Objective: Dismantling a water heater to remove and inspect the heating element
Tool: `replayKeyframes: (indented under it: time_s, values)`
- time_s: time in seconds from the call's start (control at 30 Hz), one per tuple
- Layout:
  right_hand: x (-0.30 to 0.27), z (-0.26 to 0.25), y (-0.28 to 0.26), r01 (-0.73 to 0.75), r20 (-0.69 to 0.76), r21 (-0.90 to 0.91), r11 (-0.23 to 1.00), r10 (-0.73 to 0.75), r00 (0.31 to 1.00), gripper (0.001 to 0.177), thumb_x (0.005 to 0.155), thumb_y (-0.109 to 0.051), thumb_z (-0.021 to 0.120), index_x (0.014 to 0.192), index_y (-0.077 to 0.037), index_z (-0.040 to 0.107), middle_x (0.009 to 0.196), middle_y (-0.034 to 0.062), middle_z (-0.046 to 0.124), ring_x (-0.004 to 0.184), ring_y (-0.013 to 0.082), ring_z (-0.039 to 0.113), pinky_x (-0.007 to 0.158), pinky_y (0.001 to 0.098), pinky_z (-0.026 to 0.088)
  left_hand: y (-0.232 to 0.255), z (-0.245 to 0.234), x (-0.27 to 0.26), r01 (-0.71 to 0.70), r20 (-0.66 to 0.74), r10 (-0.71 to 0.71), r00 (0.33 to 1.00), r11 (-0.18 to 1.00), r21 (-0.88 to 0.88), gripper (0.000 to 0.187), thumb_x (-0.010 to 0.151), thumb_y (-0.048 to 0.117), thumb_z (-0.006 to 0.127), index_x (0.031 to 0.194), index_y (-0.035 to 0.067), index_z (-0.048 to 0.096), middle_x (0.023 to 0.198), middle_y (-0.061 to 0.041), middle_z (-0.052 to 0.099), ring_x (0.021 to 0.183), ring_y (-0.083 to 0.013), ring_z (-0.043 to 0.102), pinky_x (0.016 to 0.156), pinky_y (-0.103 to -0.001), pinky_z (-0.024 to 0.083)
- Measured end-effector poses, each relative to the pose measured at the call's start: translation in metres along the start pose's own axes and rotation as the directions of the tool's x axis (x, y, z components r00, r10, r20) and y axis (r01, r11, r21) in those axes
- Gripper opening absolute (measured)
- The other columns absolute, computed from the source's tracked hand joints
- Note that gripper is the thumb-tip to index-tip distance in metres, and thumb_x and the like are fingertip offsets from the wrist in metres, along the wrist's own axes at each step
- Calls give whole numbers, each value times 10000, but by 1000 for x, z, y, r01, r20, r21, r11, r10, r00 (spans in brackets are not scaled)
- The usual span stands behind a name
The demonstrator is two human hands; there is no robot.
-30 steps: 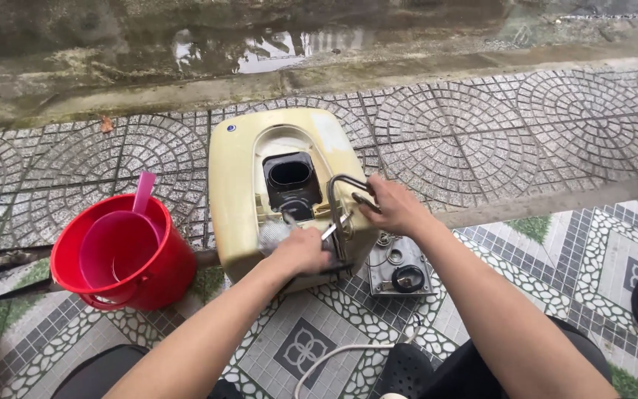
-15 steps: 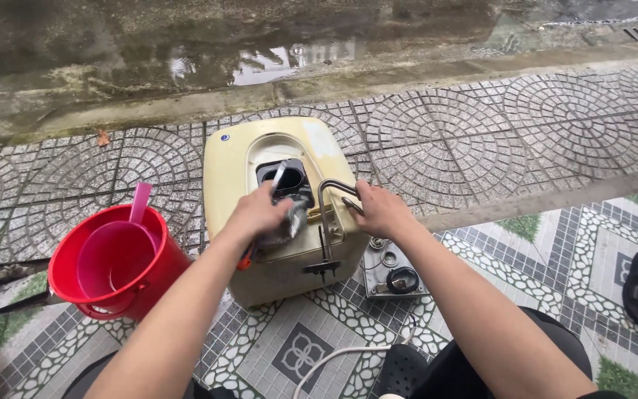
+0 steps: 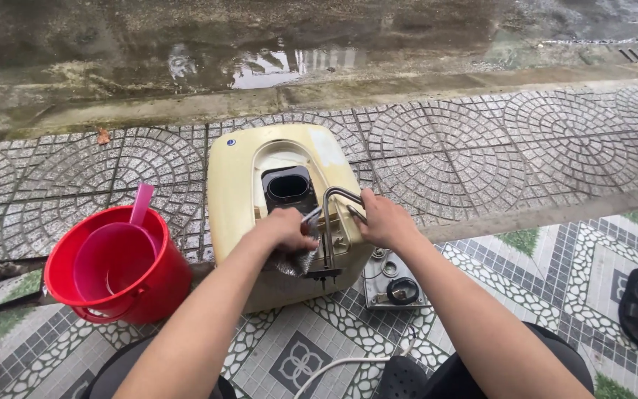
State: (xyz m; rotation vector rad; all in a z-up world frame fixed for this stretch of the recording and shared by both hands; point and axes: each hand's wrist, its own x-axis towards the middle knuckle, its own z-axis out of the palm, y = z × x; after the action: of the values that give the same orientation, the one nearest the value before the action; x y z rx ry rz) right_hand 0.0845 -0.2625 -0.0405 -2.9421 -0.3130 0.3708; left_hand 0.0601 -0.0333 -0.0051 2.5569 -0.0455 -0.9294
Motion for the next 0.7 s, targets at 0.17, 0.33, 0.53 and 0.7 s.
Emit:
replayKeyframes:
  time_s: [0.17,0.33,0.53,0.7]
  values:
    - [4,-7,-7,-20,25,-19,1000,21,999,372,965,-425,563,1124,-101,472,1060,192,661,1063,424,702,881,537,571,-13,17,19,42,-183,-66,981,991,-130,327,787,283,812,1066,112,796,1108,-185,749,1184,-375,680,1008,-487,543]
    - [3,-15,-15,-18,29,-4,1000,18,999,392,953,-416,573,1131,-77,490,1080,231,675,1090,465,686,903,572,560,2,14,-14,-45,-229,-41,973,934,-356,345,713,436,808,984,222,811,1035,-90,785,1174,-316,688,1014,-452,546]
    - [0,-17,-17,-46,38,-25,999,47,998,413,941,-455,577,1141,-104,489,1121,205,688,1100,441,695,913,557,563,19,21,-30,-81,-274,43,961,988,-130,250,839,266,769,1043,124,783,1016,-206,766,1085,-396,717,925,-500,592]
    - [-1,-20,-20,-41,46,1,999,41,998,401,947,-420,565,1166,-93,488,1153,214,682,1099,471,688,936,560,555,7,24,-5,-50,-367,8,930,993,-105,283,877,404,726,941,131,757,978,-191,754,1055,-426,719,883,-508,597]
